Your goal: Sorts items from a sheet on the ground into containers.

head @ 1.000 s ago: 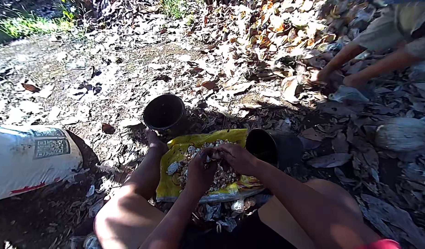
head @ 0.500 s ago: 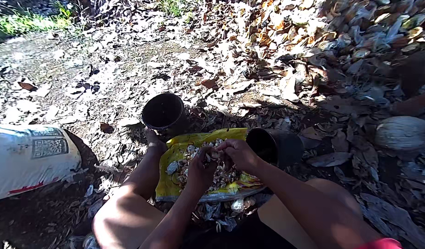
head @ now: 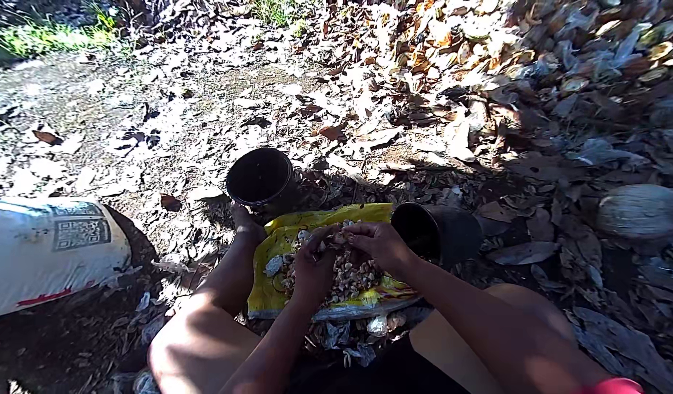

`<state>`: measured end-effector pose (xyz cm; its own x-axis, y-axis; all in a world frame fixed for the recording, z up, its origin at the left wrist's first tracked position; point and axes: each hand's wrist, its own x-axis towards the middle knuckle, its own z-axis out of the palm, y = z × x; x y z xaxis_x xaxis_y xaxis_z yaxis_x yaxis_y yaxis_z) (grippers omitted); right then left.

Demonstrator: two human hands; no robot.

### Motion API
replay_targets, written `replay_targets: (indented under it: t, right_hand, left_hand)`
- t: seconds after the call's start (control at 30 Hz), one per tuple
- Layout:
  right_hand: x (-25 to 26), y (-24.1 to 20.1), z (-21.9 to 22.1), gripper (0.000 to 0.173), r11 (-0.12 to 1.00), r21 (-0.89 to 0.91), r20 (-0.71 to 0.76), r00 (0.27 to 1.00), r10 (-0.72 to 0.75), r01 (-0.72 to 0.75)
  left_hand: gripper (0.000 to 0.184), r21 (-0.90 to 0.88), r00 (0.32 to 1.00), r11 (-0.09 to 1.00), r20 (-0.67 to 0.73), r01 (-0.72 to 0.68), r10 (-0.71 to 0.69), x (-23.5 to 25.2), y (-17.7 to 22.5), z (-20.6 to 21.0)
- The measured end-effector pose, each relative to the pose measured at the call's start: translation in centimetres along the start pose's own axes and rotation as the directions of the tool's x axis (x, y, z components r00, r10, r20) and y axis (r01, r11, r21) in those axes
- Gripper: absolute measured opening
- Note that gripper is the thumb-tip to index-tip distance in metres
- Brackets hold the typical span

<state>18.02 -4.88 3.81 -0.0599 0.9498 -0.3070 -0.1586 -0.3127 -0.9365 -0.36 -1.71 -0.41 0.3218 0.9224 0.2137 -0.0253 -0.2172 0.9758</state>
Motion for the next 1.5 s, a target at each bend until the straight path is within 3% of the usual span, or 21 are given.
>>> replay_targets:
  t: [0.13, 0.3, 0.4, 0.5, 0.63, 0.93, 1.13, 1.33, 1.5]
  right_hand:
    - [0.2, 0.1, 0.1, 0.028, 0.989, -0.13, -0.062, 0.995, -0.076, 0.067]
    - [0.4, 1.1, 0.1, 0.024, 0.898, -0.404, -0.046, 0.977, -0.209, 0.173]
    - [0.3, 0.8, 0.3, 0.023, 0.942, -0.32, -0.076, 0.989, -0.128, 0.097]
    - [0.3, 0.4, 0.2, 0.024, 0.98, -0.199, -0.084, 0.996, -0.028, 0.011]
    - [0.6, 0.9, 0.2, 0.027, 0.961, -0.276, -0.037, 0.999, -0.04, 0.028]
    - [0.6, 0.7, 0.1, 0.035, 0.944, -0.327, -0.039, 0.997, -0.071, 0.055]
    - [0.7, 1.3, 0.0, 0.045, 0.792, -0.595, -0.003, 0.985, -0.171, 0.136]
    - [0.6, 1.5, 0.2, 0.042, 0.759, -0.626, 0.022, 0.977, -0.211, 0.179]
    - [0.3, 1.3, 0.5, 0.043, 0.669, -0.72, 0.049, 0.975, -0.219, 0.187]
  left_hand:
    - [0.037, -0.183, 0.991, 0.974, 0.026, 0.132, -0.129, -0.2, 0.6, 0.2]
    - [0.031, -0.22, 0.973, 0.949, 0.007, 0.227, -0.231, 0.1, 1.0, 0.7]
    - [0.027, -0.246, 0.97, 0.941, -0.009, 0.232, -0.242, 0.1, 0.7, 0.5]
    - [0.04, -0.203, 0.983, 0.963, -0.008, 0.176, -0.182, 0.1, 0.1, 0.2]
    - [0.043, -0.097, 0.995, 0.99, 0.004, 0.099, -0.099, 0.2, -0.2, 0.2]
    - [0.031, 0.016, 0.981, 0.981, -0.008, 0.195, -0.195, 0.5, 0.2, -0.3]
    - [0.026, -0.165, 0.975, 0.962, 0.087, 0.216, -0.204, 0.5, 0.4, -0.6]
    - [0.031, -0.11, 0.983, 0.977, 0.059, 0.181, -0.175, 0.4, 0.3, -0.4]
    - [0.031, -0.071, 0.98, 0.98, 0.092, 0.184, -0.177, 0.2, 0.4, -0.4]
